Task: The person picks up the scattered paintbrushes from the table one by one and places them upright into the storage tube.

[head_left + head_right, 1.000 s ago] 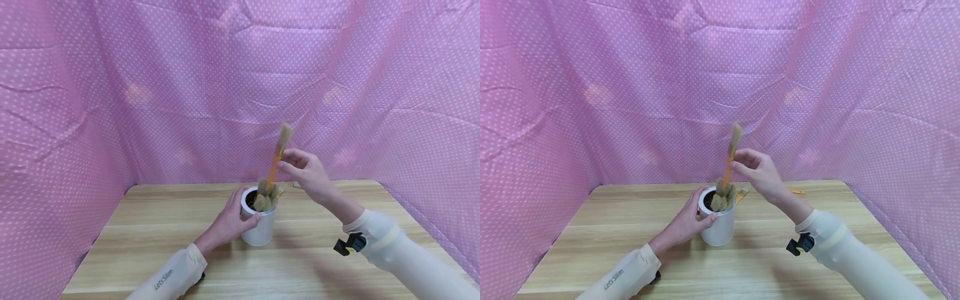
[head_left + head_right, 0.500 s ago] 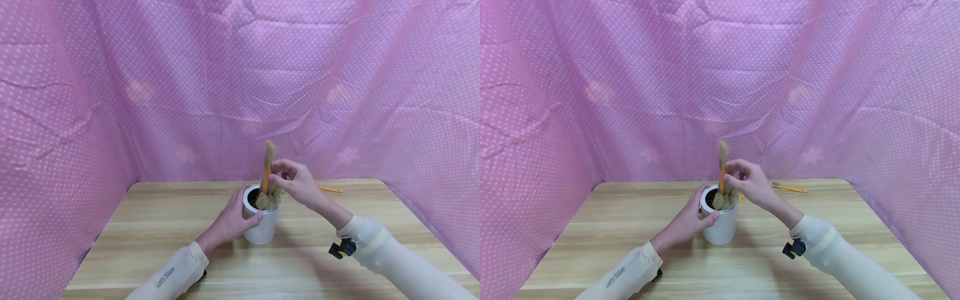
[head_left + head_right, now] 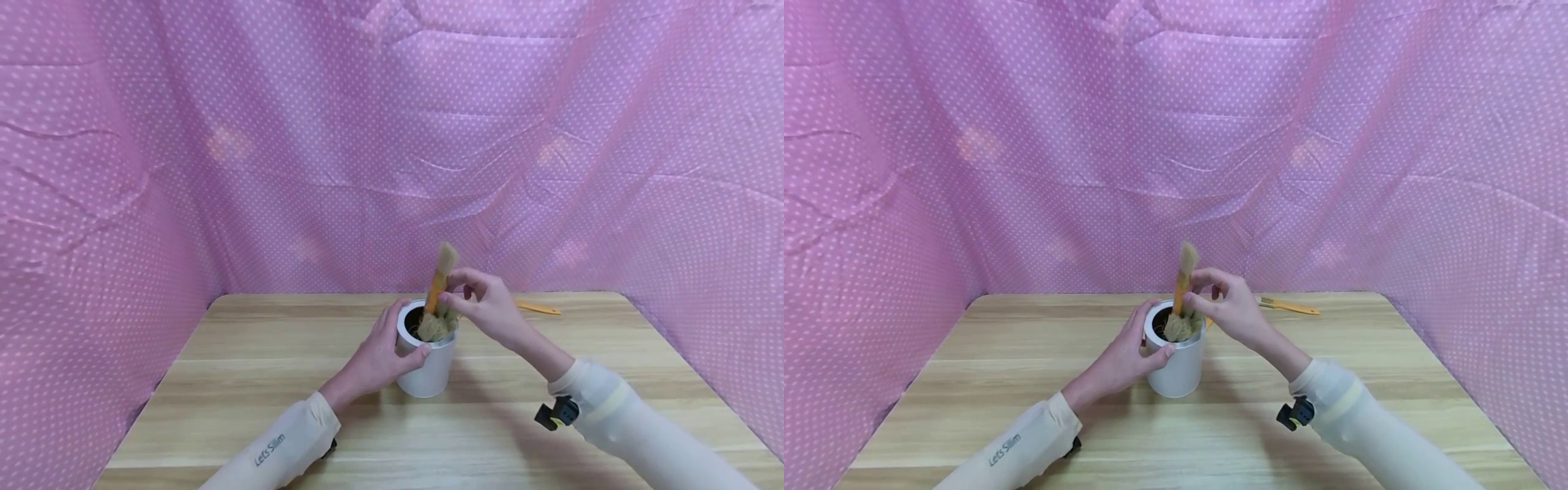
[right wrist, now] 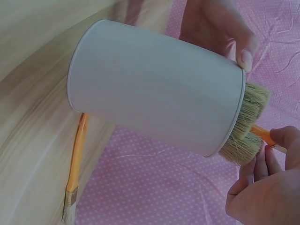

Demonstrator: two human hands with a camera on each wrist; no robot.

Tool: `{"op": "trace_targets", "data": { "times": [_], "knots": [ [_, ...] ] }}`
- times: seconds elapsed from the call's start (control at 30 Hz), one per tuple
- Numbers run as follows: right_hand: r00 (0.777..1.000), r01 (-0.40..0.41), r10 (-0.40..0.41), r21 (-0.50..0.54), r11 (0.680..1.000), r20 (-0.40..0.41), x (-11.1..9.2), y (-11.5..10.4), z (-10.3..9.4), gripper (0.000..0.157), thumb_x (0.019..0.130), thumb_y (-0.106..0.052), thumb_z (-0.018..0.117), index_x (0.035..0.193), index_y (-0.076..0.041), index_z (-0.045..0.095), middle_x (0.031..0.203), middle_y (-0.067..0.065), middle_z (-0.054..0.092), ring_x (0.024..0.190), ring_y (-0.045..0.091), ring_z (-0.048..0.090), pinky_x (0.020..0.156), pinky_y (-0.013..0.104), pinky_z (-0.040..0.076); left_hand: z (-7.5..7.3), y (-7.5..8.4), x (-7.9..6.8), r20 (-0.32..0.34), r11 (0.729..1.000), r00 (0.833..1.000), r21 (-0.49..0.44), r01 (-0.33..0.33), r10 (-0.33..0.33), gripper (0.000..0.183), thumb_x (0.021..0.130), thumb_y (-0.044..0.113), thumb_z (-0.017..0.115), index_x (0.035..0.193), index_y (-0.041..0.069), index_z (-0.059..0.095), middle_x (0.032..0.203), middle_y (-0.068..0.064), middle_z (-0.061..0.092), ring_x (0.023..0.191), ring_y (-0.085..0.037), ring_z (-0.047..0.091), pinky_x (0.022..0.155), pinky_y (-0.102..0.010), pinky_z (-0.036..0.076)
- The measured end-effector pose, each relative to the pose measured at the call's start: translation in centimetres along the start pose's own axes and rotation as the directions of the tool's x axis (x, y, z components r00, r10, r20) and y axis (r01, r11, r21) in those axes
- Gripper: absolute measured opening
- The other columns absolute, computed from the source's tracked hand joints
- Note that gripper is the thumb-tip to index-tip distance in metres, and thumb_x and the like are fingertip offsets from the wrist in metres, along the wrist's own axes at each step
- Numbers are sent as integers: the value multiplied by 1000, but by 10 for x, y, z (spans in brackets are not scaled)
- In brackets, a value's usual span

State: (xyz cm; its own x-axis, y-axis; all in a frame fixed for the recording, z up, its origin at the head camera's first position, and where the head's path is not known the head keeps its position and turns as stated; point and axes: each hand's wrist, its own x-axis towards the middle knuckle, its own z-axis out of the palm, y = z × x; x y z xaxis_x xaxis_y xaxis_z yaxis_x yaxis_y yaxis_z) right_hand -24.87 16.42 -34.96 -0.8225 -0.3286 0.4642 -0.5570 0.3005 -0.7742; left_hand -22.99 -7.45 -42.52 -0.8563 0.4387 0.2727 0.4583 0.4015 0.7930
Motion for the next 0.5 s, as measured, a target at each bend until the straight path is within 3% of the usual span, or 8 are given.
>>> {"op": "trace_targets", "data": {
  "times": [0.23,0.5],
  "knots": [
    [1000,19,-19,15,1000,-3,-3,1,0,21,91,-14,79,111,-13,74,99,2,70,88,27,54,75,31,42,-1,0,-1,-6,1000,1000,6,-14,14,91,90,56,69,158,18,22,146,-2,37,130,-21,43,106,-53,39],
    [999,37,-37,29,999,-2,-4,2,0,23,93,-6,75,115,-8,71,105,5,72,89,27,60,74,30,47,0,-1,1,2,1000,1000,0,2,-2,91,90,56,70,159,22,21,147,1,36,131,-18,43,106,-51,39]
  ]
}}
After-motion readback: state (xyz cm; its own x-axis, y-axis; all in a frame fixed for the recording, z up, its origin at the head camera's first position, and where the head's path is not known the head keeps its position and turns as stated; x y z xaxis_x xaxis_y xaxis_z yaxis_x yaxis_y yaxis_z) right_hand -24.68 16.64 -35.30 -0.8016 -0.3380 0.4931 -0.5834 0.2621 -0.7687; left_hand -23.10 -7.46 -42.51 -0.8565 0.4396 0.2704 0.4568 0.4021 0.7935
